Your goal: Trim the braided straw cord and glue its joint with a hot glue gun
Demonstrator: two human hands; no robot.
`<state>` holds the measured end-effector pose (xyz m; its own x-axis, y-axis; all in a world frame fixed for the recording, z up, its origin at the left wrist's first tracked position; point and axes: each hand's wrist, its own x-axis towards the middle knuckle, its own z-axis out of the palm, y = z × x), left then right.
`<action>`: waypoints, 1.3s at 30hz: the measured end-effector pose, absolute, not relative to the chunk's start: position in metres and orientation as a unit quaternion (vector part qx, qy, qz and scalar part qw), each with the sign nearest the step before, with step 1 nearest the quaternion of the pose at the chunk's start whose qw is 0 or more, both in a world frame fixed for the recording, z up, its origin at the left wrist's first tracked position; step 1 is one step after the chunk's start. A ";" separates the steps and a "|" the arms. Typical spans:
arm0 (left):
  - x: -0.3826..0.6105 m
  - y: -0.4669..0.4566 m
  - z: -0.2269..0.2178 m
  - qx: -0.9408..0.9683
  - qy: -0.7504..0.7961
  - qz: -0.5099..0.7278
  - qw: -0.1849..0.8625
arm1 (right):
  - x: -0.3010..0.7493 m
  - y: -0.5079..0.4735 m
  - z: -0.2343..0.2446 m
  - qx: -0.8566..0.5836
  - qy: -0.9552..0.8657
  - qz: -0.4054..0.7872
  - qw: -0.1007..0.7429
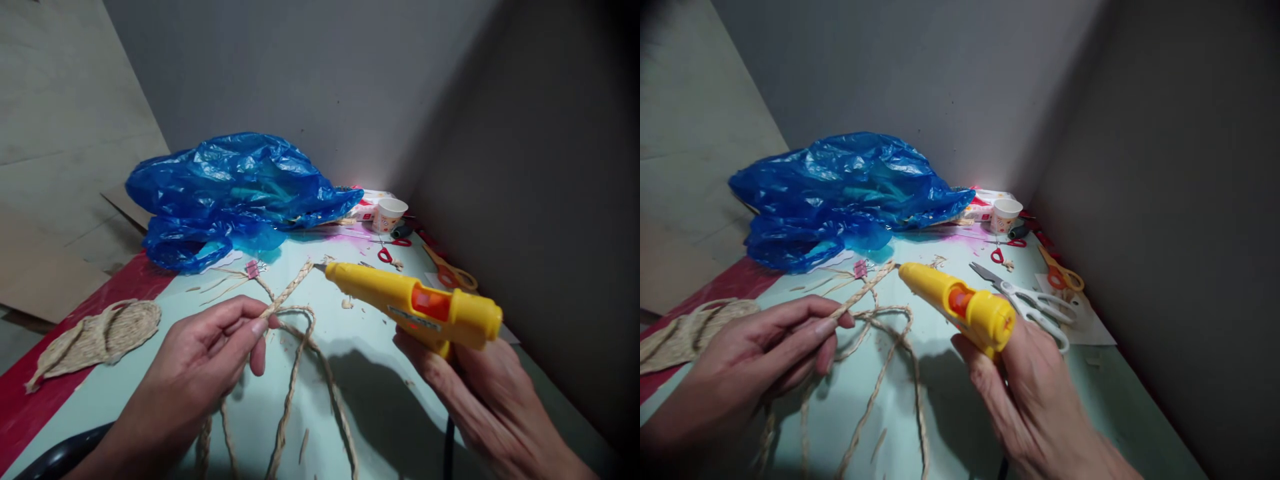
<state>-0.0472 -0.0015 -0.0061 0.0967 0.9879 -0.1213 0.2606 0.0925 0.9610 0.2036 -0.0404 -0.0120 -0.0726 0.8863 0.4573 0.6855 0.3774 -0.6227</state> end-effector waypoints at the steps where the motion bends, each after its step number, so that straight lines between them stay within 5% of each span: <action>1: -0.048 0.000 -0.009 0.553 0.548 0.377 0.502 | 0.204 -0.039 -0.012 -0.549 -0.714 0.111 0.420; 6: -0.062 0.016 -0.013 0.486 0.502 0.415 0.583 | 0.205 -0.033 -0.015 -0.606 -0.599 0.267 0.450; 13: -0.077 0.021 0.020 0.413 0.437 0.576 0.553 | 0.199 -0.032 -0.026 -0.498 -0.498 0.534 0.468; 20: -0.052 0.018 -0.012 0.335 0.429 0.499 0.675 | 0.185 -0.046 -0.004 -0.503 -0.609 0.448 0.419; 39: -0.035 0.003 -0.018 0.348 0.429 0.465 0.692 | 0.183 -0.051 0.003 -0.400 -0.660 0.467 0.432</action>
